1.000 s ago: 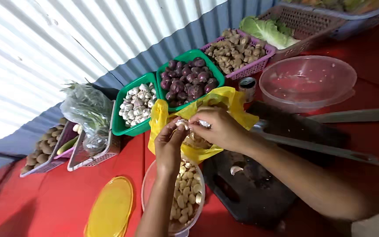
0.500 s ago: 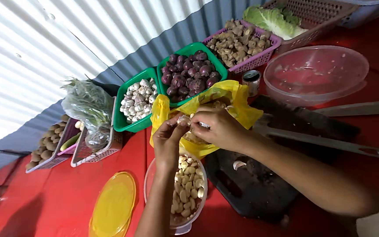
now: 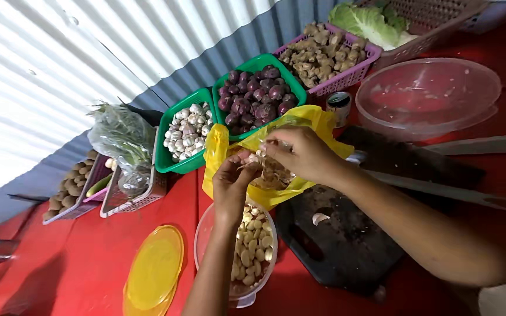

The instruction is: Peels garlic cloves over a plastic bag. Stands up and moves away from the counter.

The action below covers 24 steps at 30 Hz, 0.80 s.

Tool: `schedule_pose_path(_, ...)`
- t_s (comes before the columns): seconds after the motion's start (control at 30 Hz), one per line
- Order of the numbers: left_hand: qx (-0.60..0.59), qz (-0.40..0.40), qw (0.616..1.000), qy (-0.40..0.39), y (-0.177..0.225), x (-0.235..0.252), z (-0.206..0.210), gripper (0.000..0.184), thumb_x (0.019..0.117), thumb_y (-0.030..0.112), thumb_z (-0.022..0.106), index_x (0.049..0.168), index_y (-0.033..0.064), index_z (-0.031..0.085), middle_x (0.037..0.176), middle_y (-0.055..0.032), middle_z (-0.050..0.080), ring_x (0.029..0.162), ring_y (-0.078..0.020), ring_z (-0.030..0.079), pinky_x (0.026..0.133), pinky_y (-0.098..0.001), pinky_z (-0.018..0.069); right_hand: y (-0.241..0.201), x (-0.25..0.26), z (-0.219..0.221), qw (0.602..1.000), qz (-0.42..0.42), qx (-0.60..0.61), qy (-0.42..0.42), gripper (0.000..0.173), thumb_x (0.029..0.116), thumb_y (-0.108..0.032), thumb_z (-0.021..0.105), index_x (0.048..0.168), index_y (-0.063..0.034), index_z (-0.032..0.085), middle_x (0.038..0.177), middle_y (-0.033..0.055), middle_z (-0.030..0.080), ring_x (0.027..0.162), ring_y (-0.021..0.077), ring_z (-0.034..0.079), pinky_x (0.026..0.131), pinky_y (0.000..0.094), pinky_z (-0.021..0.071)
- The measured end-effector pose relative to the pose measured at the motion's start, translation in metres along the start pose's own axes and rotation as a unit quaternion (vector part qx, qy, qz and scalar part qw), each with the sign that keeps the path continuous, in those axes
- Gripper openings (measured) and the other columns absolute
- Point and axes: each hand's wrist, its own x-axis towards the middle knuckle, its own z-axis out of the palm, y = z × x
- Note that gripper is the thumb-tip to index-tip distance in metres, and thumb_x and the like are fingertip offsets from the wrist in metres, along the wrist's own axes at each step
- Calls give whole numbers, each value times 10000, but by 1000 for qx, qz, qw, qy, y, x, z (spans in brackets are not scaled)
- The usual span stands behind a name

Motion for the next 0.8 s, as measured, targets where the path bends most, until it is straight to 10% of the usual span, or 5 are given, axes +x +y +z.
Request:
schedule_pose_path(0.07, 11, 12, 1000, 3, 0, -1, 1, 239, 922, -50, 654, 1158, -16, 650, 989, -101, 725, 848, -171, 730, 830, -345, 629, -4, -2, 3, 999, -24, 26, -15, 278, 979, -280, 697, 1170, -78, 724, 1017, 94, 707, 897, 193, 682, 807, 402, 584)
schedule_pose_path(0.23, 43, 38, 998, 8, 1, -4, 4, 239, 888, -53, 689, 1118, -9, 644, 940, -76, 728, 841, -140, 722, 819, -308, 616, -3, -5, 19, 993, -107, 28, 27, 132, 967, -94, 597, 934, -49, 717, 860, 47, 664, 791, 110, 644, 713, 274, 554)
schedule_pose_path(0.8, 7, 53, 999, -1, -1, -3, 4, 208, 923, -24, 684, 1126, 9, 720, 1020, -79, 744, 886, -147, 727, 864, -322, 611, -13, -4, 12, 980, 88, 176, -33, 166, 1077, -179, 524, 1054, -48, 624, 827, 46, 628, 634, 76, 580, 587, 238, 502)
